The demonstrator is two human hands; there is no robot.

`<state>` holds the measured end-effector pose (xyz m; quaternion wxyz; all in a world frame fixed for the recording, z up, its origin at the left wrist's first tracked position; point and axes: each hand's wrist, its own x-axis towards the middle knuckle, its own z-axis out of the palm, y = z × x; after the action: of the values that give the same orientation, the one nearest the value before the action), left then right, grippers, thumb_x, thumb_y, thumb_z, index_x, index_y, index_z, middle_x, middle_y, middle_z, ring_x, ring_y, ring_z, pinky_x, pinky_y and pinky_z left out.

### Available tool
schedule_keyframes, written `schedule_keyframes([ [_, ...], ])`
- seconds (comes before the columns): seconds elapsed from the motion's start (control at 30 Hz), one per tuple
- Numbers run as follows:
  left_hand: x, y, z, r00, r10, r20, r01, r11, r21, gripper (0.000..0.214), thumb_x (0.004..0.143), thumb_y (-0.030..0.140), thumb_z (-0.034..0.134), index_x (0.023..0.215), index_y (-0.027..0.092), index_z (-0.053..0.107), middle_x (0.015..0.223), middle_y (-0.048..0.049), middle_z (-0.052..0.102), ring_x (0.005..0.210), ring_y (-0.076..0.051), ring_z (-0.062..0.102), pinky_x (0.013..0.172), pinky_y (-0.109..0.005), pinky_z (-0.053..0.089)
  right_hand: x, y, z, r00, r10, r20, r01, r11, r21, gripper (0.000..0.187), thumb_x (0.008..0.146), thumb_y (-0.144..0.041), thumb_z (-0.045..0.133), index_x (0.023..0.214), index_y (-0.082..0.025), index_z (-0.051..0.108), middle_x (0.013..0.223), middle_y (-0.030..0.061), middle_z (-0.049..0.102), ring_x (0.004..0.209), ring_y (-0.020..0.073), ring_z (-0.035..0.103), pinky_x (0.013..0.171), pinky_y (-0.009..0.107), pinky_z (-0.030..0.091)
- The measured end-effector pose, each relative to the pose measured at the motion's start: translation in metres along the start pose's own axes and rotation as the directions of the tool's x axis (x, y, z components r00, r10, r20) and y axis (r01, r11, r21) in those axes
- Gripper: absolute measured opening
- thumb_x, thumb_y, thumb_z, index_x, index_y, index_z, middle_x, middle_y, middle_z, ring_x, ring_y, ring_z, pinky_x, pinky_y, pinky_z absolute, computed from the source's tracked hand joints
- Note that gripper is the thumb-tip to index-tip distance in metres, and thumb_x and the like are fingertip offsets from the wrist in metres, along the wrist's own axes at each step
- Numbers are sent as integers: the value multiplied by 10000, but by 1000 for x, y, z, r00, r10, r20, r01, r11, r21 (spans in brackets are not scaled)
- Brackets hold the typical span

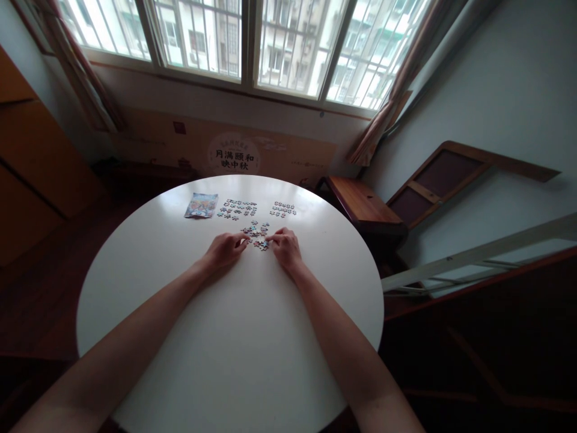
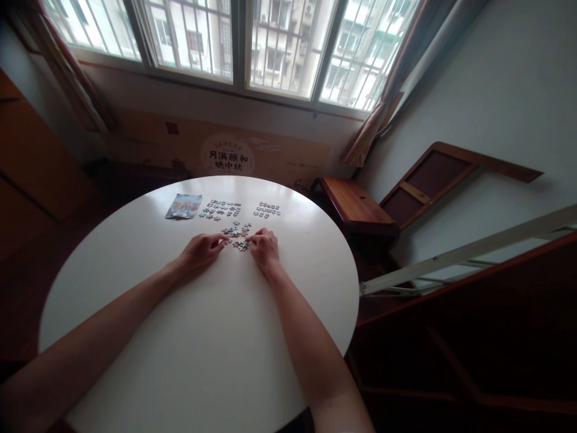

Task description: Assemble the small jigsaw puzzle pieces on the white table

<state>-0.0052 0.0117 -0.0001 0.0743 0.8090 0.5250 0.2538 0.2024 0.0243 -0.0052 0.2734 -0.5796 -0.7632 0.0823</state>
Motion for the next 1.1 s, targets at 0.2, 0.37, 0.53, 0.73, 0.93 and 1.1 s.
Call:
schedule_keyframes([
  [0.2, 0, 0, 1, 1000, -1, 2, 1, 1000, 5, 329, 874, 353, 436, 1002, 206, 701, 645, -15, 647, 546, -121, 542, 563, -220, 336, 2, 2, 3, 996, 78, -35, -78, 997, -4, 306, 839, -145, 475, 997, -254, 712, 966, 43, 617, 948, 179, 537, 881, 297, 408],
  [0.37, 0, -1, 2, 1000, 6, -4, -6, 1000, 9, 323, 875, 353, 436, 986, 213, 705, 650, -16, 648, 544, -125, 544, 566, -225, 339, 1, 1, 3, 998, 66, -19, -67, 996, -52, 257, 834, -243, 518, 1020, -249, 695, 993, 48, 612, 954, 200, 521, 867, 312, 405],
  [0.53, 0, -1, 1, 1000, 5, -4, -5, 1000, 18, 332, 872, 364, 436, 987, 209, 706, 660, -22, 653, 565, -131, 555, 582, -224, 359, 1, 0, 4, 996, 87, -23, -88, 994, -58, 235, 839, -278, 524, 993, -233, 695, 1003, 58, 599, 961, 196, 509, 876, 309, 397],
  [0.73, 0, 0, 1, 1000, -1, 6, 1, 1000, 23, 332, 870, 364, 435, 987, 212, 706, 645, -18, 645, 556, -128, 547, 576, -224, 354, 3, 3, 6, 994, 105, -28, -106, 994, -30, 211, 827, -278, 535, 961, -219, 688, 991, 60, 596, 950, 190, 515, 875, 304, 396],
  [0.93, -1, 0, 1, 1000, -1, 1, 1, 1000, 18, 330, 872, 361, 437, 998, 215, 705, 652, -17, 646, 554, -128, 541, 572, -224, 339, 2, 2, 5, 994, 93, -56, -94, 996, -6, 156, 798, -275, 566, 908, -205, 652, 931, 51, 619, 905, 186, 524, 837, 301, 404],
  [1.1, -1, -1, 1, 1000, 11, -7, -11, 1000, 8, 332, 877, 357, 439, 1031, 220, 699, 638, -12, 634, 537, -124, 524, 571, -227, 330, 2, 3, 2, 997, 67, -32, -62, 990, 125, 73, 792, -219, 549, 818, -201, 615, 808, 10, 646, 766, 145, 558, 762, 275, 425],
])
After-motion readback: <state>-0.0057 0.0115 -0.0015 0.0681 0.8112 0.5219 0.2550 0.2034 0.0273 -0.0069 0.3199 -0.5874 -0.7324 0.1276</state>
